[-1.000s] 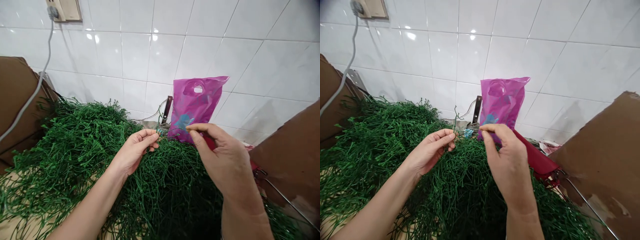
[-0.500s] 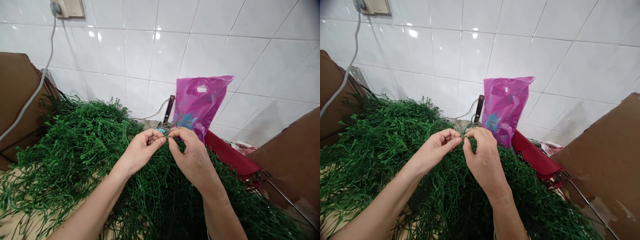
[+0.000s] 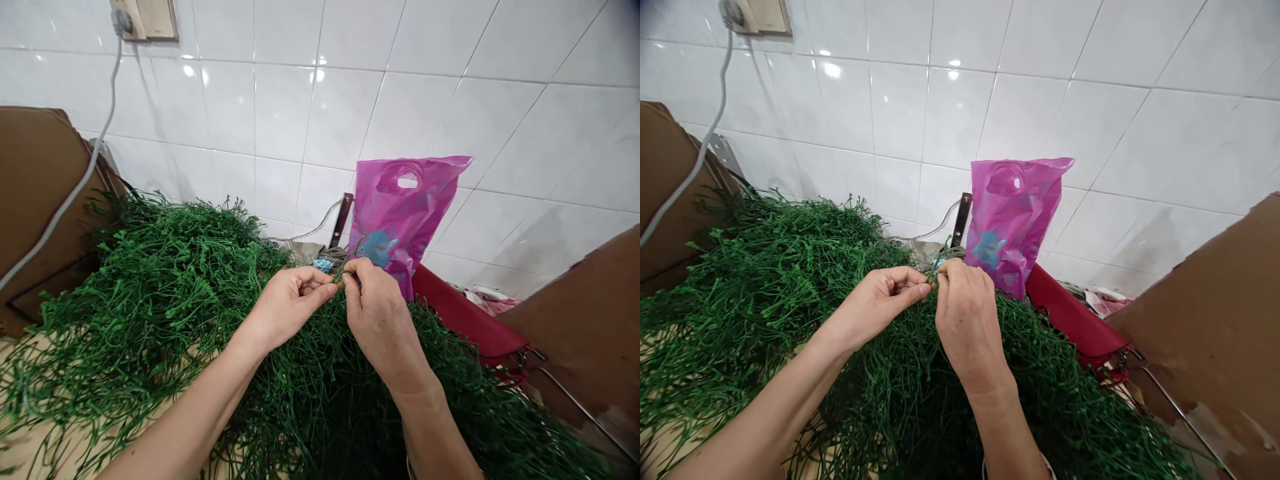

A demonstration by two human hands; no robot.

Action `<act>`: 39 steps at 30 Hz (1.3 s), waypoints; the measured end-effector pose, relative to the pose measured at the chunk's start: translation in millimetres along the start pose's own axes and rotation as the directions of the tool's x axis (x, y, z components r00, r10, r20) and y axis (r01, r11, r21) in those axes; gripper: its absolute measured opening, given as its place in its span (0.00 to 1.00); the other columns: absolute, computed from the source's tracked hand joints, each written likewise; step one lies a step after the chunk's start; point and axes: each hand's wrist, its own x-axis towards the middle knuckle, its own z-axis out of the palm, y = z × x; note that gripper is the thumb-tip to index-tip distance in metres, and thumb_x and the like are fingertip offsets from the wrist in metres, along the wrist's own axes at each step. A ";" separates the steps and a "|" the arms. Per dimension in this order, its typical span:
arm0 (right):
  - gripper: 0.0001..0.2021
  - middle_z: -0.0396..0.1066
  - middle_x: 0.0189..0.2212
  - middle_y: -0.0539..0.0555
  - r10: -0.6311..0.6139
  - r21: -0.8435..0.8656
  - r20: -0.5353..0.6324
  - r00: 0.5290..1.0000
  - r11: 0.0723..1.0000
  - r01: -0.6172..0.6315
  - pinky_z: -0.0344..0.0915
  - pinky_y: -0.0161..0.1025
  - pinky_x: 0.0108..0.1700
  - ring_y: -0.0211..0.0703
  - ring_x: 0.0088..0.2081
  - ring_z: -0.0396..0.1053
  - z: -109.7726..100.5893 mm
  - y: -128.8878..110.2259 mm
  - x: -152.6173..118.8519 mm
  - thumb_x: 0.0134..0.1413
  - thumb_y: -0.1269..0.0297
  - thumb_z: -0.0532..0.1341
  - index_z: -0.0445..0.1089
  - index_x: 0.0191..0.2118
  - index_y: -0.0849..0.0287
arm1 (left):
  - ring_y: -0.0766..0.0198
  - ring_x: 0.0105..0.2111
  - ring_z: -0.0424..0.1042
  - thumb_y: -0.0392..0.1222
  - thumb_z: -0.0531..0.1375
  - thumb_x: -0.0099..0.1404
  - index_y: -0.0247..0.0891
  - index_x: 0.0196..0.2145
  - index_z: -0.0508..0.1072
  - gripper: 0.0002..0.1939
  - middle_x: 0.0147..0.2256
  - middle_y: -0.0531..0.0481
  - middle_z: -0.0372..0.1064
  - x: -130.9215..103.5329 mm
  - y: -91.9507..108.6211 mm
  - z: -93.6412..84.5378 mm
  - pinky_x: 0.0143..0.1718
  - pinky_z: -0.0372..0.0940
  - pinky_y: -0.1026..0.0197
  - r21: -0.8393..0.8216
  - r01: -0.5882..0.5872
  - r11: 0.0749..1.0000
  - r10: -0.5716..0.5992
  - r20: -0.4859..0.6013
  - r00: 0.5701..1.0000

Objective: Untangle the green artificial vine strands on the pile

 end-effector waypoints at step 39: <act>0.06 0.78 0.38 0.51 0.096 0.603 0.332 0.938 0.744 -0.289 0.69 0.41 0.47 0.43 0.42 0.74 -28.8 6.2 8.6 0.59 0.63 0.61 0.74 0.39 0.56 | 0.64 0.32 0.65 0.44 0.61 0.67 0.38 0.40 0.75 0.08 0.31 0.53 0.67 -10.6 3.3 0.0 0.36 0.60 0.63 0.133 -0.193 0.972 0.209 -0.117 0.971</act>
